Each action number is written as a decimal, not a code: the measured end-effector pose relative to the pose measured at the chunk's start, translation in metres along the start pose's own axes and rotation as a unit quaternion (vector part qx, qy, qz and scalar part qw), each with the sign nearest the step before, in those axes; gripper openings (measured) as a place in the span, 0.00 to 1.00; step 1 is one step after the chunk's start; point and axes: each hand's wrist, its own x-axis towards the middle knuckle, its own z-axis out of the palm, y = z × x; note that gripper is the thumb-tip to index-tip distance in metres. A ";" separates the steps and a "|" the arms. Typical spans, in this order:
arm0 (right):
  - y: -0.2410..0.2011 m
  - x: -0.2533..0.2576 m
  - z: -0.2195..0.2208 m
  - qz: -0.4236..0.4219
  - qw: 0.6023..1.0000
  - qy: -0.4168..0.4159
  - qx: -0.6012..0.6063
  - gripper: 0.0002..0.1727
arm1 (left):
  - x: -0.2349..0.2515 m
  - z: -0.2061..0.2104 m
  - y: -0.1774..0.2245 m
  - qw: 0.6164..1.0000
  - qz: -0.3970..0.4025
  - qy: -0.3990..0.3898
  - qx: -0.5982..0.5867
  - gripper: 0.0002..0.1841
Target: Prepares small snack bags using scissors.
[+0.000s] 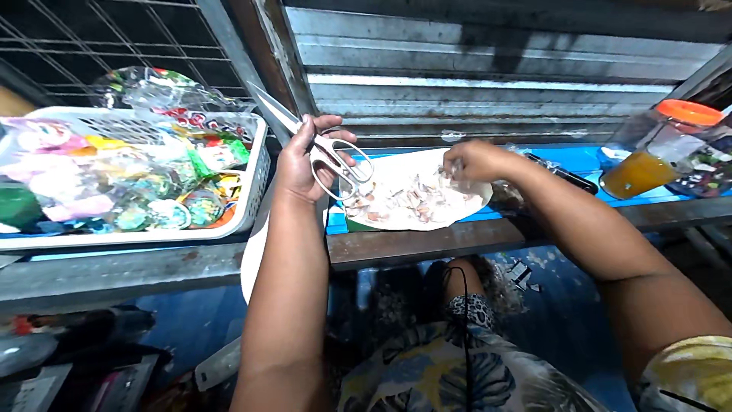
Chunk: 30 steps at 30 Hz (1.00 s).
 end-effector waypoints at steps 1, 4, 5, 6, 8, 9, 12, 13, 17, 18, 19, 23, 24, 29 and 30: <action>-0.002 -0.001 -0.011 0.008 0.998 0.019 0.055 0.07 | 0.000 -0.001 0.000 1.000 -0.002 0.001 0.005 0.31; -0.018 -0.007 -0.039 0.047 0.979 0.055 0.192 0.07 | 0.001 -0.001 -0.001 1.000 -0.009 0.003 0.010 0.30; -0.022 -0.008 -0.045 0.044 0.972 0.059 0.221 0.07 | 0.001 0.000 -0.002 1.000 -0.011 0.004 0.012 0.30; -0.023 -0.009 -0.049 0.036 0.967 0.058 0.245 0.08 | 0.001 0.000 -0.001 1.000 -0.012 0.002 0.012 0.30; -0.027 -0.011 -0.056 0.025 0.959 0.049 0.277 0.09 | 0.001 0.000 -0.001 1.000 -0.011 0.000 0.010 0.30; -0.029 -0.012 -0.058 0.023 0.958 0.043 0.284 0.10 | 0.001 0.000 -0.001 1.000 -0.010 0.000 0.006 0.30; -0.032 -0.013 -0.060 0.025 0.958 0.032 0.283 0.12 | 0.000 0.000 -0.001 1.000 -0.010 0.004 0.000 0.30; -0.032 -0.012 -0.060 0.027 0.958 0.028 0.283 0.13 | 0.000 -0.001 -0.001 1.000 -0.009 0.001 -0.001 0.30; -0.031 -0.010 -0.058 0.029 0.958 0.018 0.286 0.16 | 0.001 -0.001 -0.001 1.000 -0.007 -0.004 -0.008 0.30; -0.032 -0.010 -0.057 0.026 0.957 0.017 0.290 0.16 | 0.001 -0.001 -0.001 1.000 -0.008 0.000 -0.007 0.30; -0.032 -0.009 -0.055 0.023 0.955 0.017 0.296 0.15 | 0.001 -0.001 -0.001 1.000 -0.009 0.003 -0.007 0.30; -0.037 0.000 -0.047 0.009 0.957 0.016 0.291 0.13 | 0.001 0.000 -0.001 1.000 -0.018 0.002 -0.006 0.30; -0.038 0.003 -0.045 0.003 0.965 0.014 0.264 0.14 | 0.001 -0.001 -0.001 1.000 -0.018 0.002 -0.008 0.30; -0.059 0.005 -0.018 -0.090 0.996 -0.013 0.015 0.16 | 0.000 0.000 0.000 1.000 -0.013 0.002 -0.002 0.30; -0.064 0.004 -0.007 -0.116 0.992 -0.034 -0.020 0.18 | 0.000 0.001 0.001 1.000 -0.013 0.003 0.002 0.30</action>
